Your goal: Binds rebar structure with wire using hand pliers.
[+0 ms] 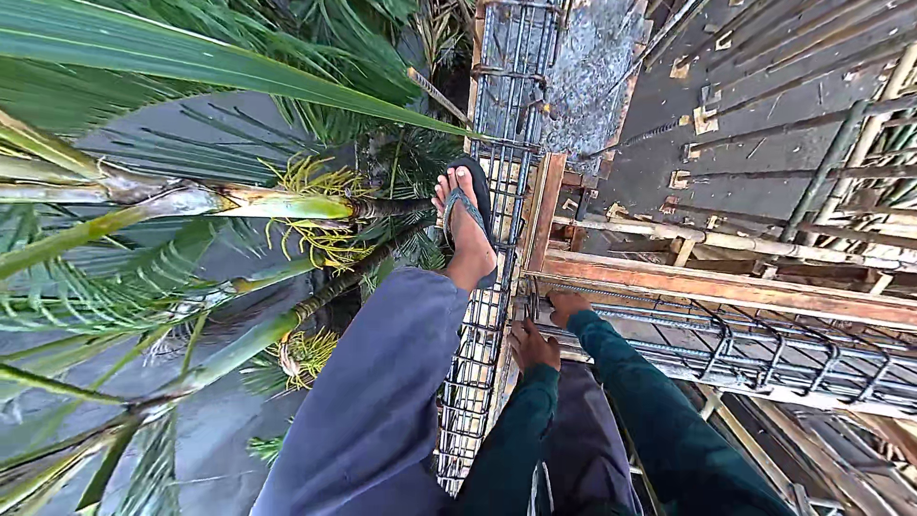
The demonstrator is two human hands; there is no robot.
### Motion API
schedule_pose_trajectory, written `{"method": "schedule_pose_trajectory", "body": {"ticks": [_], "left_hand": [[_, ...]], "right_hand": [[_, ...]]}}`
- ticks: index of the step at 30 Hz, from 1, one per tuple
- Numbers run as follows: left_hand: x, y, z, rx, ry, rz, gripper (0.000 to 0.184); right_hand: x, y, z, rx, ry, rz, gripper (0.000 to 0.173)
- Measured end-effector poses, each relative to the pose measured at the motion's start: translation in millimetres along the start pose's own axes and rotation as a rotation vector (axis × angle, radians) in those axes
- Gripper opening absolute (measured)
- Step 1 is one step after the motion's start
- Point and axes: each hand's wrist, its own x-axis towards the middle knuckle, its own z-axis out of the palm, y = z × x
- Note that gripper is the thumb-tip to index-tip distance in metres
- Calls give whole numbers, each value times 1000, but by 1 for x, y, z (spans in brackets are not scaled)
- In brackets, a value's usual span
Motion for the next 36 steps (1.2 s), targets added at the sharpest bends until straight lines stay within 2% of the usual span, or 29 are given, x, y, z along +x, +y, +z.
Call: {"method": "schedule_pose_trajectory", "body": {"ticks": [5, 8, 12, 15, 18, 20, 23, 25, 27, 30, 32, 34, 36], "left_hand": [[39, -4, 1, -16, -159, 23, 81], [51, -7, 2, 33, -199, 31, 80], [51, -15, -3, 10, -230, 59, 72], [45, -18, -16, 0, -222, 93, 61], [18, -12, -57, -95, -199, 179, 47], [-12, -3, -101, -189, -164, 275, 46], [-86, -14, -178, -275, -34, 497, 43], [-138, -44, -229, -307, 176, 716, 42], [-188, -87, -273, -318, 373, 848, 44], [-246, -146, -317, -413, 518, 803, 35], [-256, -165, -330, -507, 559, 800, 28], [-248, -163, -330, -545, 571, 797, 27], [-226, -145, -320, -517, 568, 755, 29]], "right_hand": [[26, 4, 11, 19, 14, 3, 69], [35, 6, 24, 12, 29, -12, 78], [11, 14, 35, 68, 99, -23, 86], [-17, 29, 41, 211, 280, 18, 77], [-43, 46, 60, 371, 508, 47, 57], [-53, 47, 67, 460, 552, 73, 50], [-55, 31, 79, 572, 474, 60, 46], [-46, 13, 77, 591, 421, 26, 49], [-37, -4, 73, 577, 374, 29, 54], [-27, -14, 73, 538, 351, 72, 60], [-18, -13, 70, 525, 378, 85, 61], [-13, -8, 67, 532, 393, 79, 63], [-9, -4, 67, 511, 375, 68, 65]]}}
